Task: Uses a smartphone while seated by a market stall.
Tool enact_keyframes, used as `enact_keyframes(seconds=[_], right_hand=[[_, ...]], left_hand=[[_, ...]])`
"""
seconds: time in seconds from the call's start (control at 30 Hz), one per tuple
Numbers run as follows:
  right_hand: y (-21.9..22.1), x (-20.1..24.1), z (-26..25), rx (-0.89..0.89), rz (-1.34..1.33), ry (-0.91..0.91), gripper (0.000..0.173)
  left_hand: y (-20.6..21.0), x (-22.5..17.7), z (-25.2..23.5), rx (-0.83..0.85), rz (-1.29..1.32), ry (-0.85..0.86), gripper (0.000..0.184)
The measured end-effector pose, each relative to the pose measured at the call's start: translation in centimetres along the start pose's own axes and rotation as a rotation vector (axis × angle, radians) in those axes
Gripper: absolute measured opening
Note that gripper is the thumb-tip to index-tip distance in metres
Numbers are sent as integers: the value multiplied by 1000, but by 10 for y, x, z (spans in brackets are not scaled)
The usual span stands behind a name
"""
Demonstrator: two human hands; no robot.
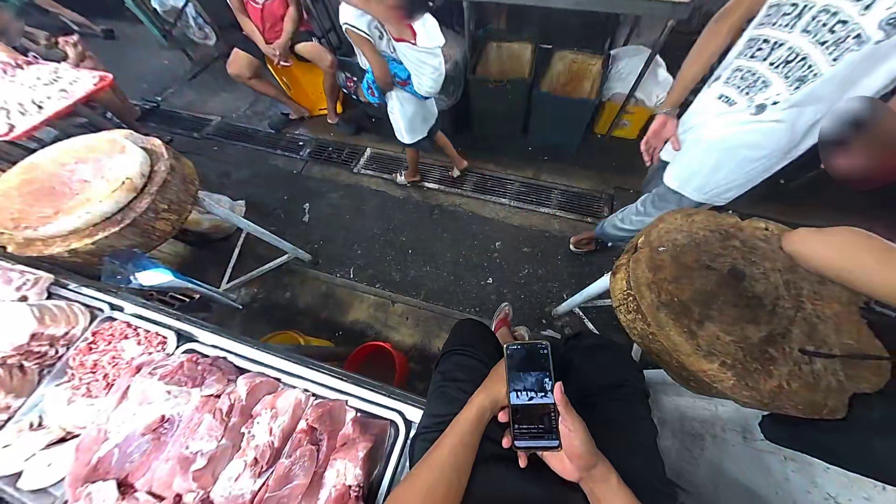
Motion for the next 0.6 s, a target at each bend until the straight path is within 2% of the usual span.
enact_keyframes(seconds=[0.3,0.47,0.6], right_hand=[[-1,-3,-1,-91,45,40,91],[2,1,-3,-59,-4,2,84],[5,2,-8,-62,3,8,88]], left_hand=[[-2,2,6,-16,109,-96,34],[-3,9,3,-34,6,-186,31],[-6,2,4,-22,-28,-228,25]])
Point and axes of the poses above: each hand's wrist, its own z-axis away from the middle knuckle, its own y-axis out of the palm, x = y × z, the point moved 4 cm from there along -z, towards the middle knuckle, and after that the axes turned 7 degrees about x, right-handed, at the moved point
